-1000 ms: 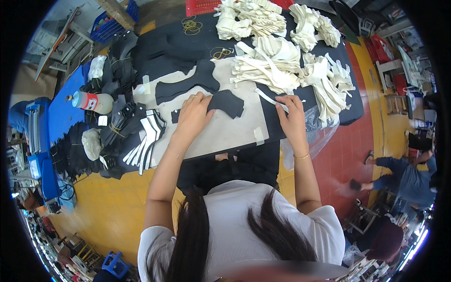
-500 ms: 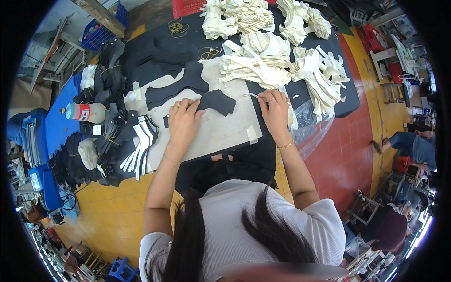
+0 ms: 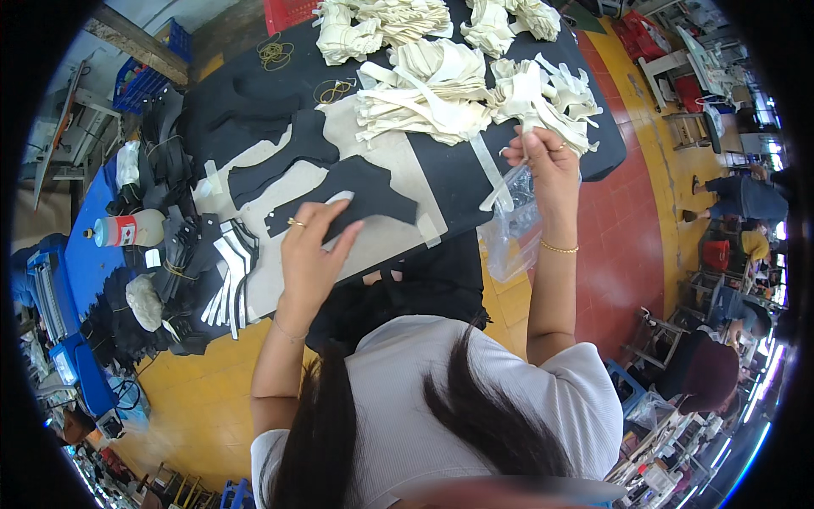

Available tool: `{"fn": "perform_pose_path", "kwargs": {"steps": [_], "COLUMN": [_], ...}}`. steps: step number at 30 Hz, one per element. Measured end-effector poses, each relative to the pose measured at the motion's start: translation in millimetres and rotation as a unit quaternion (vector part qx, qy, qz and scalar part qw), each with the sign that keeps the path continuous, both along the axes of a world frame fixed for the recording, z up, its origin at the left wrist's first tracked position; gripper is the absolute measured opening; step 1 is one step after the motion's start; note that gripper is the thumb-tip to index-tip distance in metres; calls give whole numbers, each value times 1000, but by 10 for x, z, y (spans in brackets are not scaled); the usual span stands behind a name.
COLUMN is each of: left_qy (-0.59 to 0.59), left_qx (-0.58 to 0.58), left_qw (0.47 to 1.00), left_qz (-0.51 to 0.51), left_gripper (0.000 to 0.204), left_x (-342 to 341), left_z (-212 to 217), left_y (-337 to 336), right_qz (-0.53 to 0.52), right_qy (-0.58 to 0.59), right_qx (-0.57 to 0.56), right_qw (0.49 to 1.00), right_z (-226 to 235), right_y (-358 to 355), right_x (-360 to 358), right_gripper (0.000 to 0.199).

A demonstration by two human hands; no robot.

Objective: The person aligns and folds white fabric strips onto black fabric pieces on a work table. They repeatedly pick up, position, and fold the strips, then place them aside. The process is continuous and repetitive throughout the clip.

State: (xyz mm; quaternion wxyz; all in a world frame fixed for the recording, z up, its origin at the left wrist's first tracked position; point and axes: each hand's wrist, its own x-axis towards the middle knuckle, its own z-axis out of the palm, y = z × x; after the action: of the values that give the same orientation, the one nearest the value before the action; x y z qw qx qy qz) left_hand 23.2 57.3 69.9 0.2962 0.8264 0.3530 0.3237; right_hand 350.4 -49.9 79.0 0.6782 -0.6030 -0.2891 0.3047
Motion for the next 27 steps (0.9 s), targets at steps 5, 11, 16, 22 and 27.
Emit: {"fn": "perform_pose_path", "kwargs": {"steps": [5, 11, 16, 22, 27], "left_qy": [214, -39, -109, -128, -154], "left_qx": [20, -157, -302, -426, -485], "left_qw": [973, 985, 947, 893, 848], "left_qz": [-85, -54, -29, 74, 149], "left_gripper": [44, 44, 30, 13, 14], "left_x": [85, 55, -149, -600, -845], "left_z": [-92, 28, 65, -58, -189], "left_y": [-76, -207, -299, -493, -485], "right_qz": [73, 277, 403, 507, 512], "right_qy": [-14, 1, -88, -170, -212], "right_qx": [-77, -228, -249, -272, -283], "right_qw": [994, 933, 876, 800, 783], "right_z": [307, 330, 323, 258, 103], "right_y": [-45, 172, 270, 302, 329], "right_x": [-172, -871, -1350, -1423, -1135], "right_gripper": [20, 16, 16, 18, 21]}}
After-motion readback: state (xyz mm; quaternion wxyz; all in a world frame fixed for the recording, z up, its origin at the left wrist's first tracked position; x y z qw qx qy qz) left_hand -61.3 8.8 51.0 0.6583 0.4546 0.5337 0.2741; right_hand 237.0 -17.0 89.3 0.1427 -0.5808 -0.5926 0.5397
